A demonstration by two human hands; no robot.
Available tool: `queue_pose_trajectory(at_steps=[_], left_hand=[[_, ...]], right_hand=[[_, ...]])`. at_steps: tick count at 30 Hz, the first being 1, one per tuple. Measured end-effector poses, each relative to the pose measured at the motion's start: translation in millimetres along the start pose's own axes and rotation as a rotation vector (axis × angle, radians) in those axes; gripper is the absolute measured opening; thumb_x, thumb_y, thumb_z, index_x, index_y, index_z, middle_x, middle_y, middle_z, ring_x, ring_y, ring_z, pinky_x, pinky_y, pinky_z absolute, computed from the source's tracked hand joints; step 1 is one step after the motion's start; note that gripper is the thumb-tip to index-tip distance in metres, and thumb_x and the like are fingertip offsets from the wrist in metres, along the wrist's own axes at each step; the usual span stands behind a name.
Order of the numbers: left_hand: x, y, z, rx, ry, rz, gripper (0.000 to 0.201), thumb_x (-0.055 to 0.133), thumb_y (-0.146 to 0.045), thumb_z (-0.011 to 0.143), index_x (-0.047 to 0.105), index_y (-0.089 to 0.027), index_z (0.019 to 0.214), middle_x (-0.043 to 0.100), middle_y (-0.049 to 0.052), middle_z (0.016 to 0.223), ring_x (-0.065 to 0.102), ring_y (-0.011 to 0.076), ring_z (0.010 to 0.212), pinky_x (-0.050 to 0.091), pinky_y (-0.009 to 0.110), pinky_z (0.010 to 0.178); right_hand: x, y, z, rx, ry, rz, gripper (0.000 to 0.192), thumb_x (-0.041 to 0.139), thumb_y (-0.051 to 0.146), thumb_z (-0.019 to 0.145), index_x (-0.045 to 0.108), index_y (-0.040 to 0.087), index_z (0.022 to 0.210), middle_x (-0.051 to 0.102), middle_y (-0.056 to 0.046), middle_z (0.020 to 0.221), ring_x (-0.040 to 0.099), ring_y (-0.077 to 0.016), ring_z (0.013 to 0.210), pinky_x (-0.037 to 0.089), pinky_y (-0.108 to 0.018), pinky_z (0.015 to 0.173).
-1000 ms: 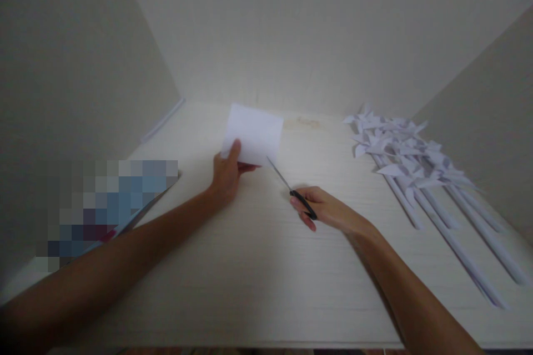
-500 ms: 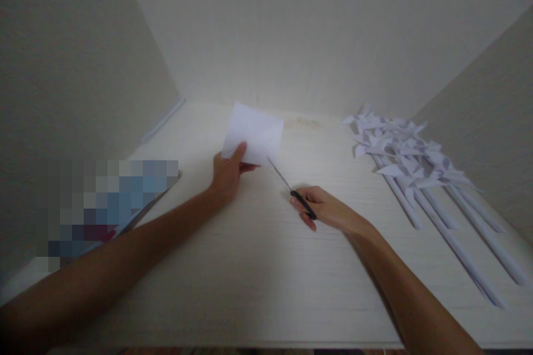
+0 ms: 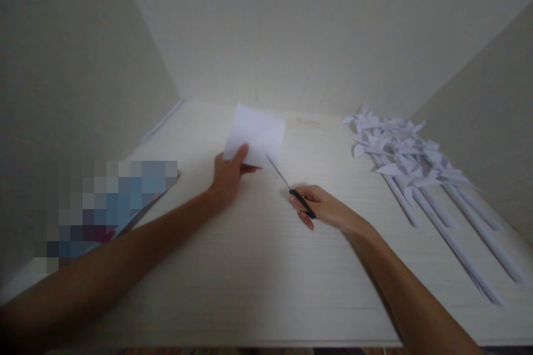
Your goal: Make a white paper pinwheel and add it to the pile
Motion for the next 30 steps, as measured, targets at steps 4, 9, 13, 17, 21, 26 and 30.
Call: queue_pose_trajectory(at_steps=[4,9,13,17,21,26,30], left_hand=[[2.2,0.1,-1.9,0.002,0.013,-0.005,0.032,0.061,-0.042,0.064,0.059,-0.011,0.068,0.063,0.005,0.058,0.060,0.0142,0.046,0.048,0.023,0.044],[3.1,0.1,-3.7,-0.003,0.023,0.013,0.032,0.061,-0.043,0.064,0.059,-0.011,0.067,0.063,0.005,0.057,0.060,0.0137,0.045,0.047,0.021,0.043],[3.1,0.1,-3.8,-0.002,0.021,0.026,0.033,0.061,-0.043,0.064,0.059,-0.011,0.067,0.063,0.006,0.057,0.060,0.0150,0.045,0.047,0.023,0.043],[4.2,0.1,-3.5,0.011,0.029,0.013,0.033,0.061,-0.043,0.064,0.060,-0.010,0.068,0.063,0.007,0.059,0.060,0.0166,0.046,0.047,0.026,0.044],[3.7,0.7,-3.6,0.006,0.024,0.010,0.033,0.061,-0.043,0.064,0.059,-0.011,0.067,0.063,0.007,0.058,0.060,0.0160,0.045,0.047,0.026,0.044],[4.8,-1.0,-4.3,-0.003,0.029,0.009,0.032,0.061,-0.043,0.064,0.058,-0.011,0.065,0.062,0.006,0.056,0.059,0.0138,0.044,0.046,0.021,0.042],[4.9,-1.2,-4.7,-0.009,0.030,0.010,0.032,0.061,-0.043,0.064,0.058,-0.011,0.066,0.062,0.006,0.056,0.059,0.0139,0.044,0.045,0.021,0.041]], right_hand=[[0.4,0.1,0.6,0.000,0.003,0.025,0.047,0.041,0.061,0.075,0.038,0.019,0.057,0.045,0.004,0.041,0.038,-0.0068,0.039,0.028,-0.023,0.044],[1.3,0.4,1.6,0.017,0.015,0.042,0.048,0.040,0.064,0.074,0.036,0.019,0.056,0.044,0.003,0.039,0.037,-0.0065,0.038,0.027,-0.023,0.042],[1.4,4.0,1.8,0.012,0.013,0.044,0.049,0.039,0.065,0.073,0.037,0.019,0.056,0.044,0.003,0.039,0.036,-0.0064,0.037,0.025,-0.023,0.041],[1.4,6.5,1.0,0.023,0.011,0.029,0.050,0.038,0.065,0.073,0.037,0.019,0.055,0.043,0.004,0.039,0.034,-0.0062,0.037,0.025,-0.023,0.041],[1.1,7.1,0.7,0.021,0.009,0.019,0.050,0.038,0.065,0.074,0.037,0.019,0.054,0.042,0.004,0.039,0.036,-0.0066,0.037,0.026,-0.023,0.041],[0.9,5.6,0.6,0.016,0.008,0.005,0.050,0.038,0.065,0.074,0.038,0.019,0.054,0.043,0.003,0.039,0.038,-0.0075,0.039,0.027,-0.023,0.043],[0.6,4.2,0.7,0.014,0.004,0.010,0.050,0.037,0.065,0.074,0.039,0.019,0.054,0.044,0.003,0.039,0.037,-0.0076,0.039,0.027,-0.024,0.044]])
Point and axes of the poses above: each hand's wrist, its own z-axis towards the middle knuckle, its own x-axis out of the palm, y = z × x, the point moved 9 cm from there along z, towards the middle knuckle
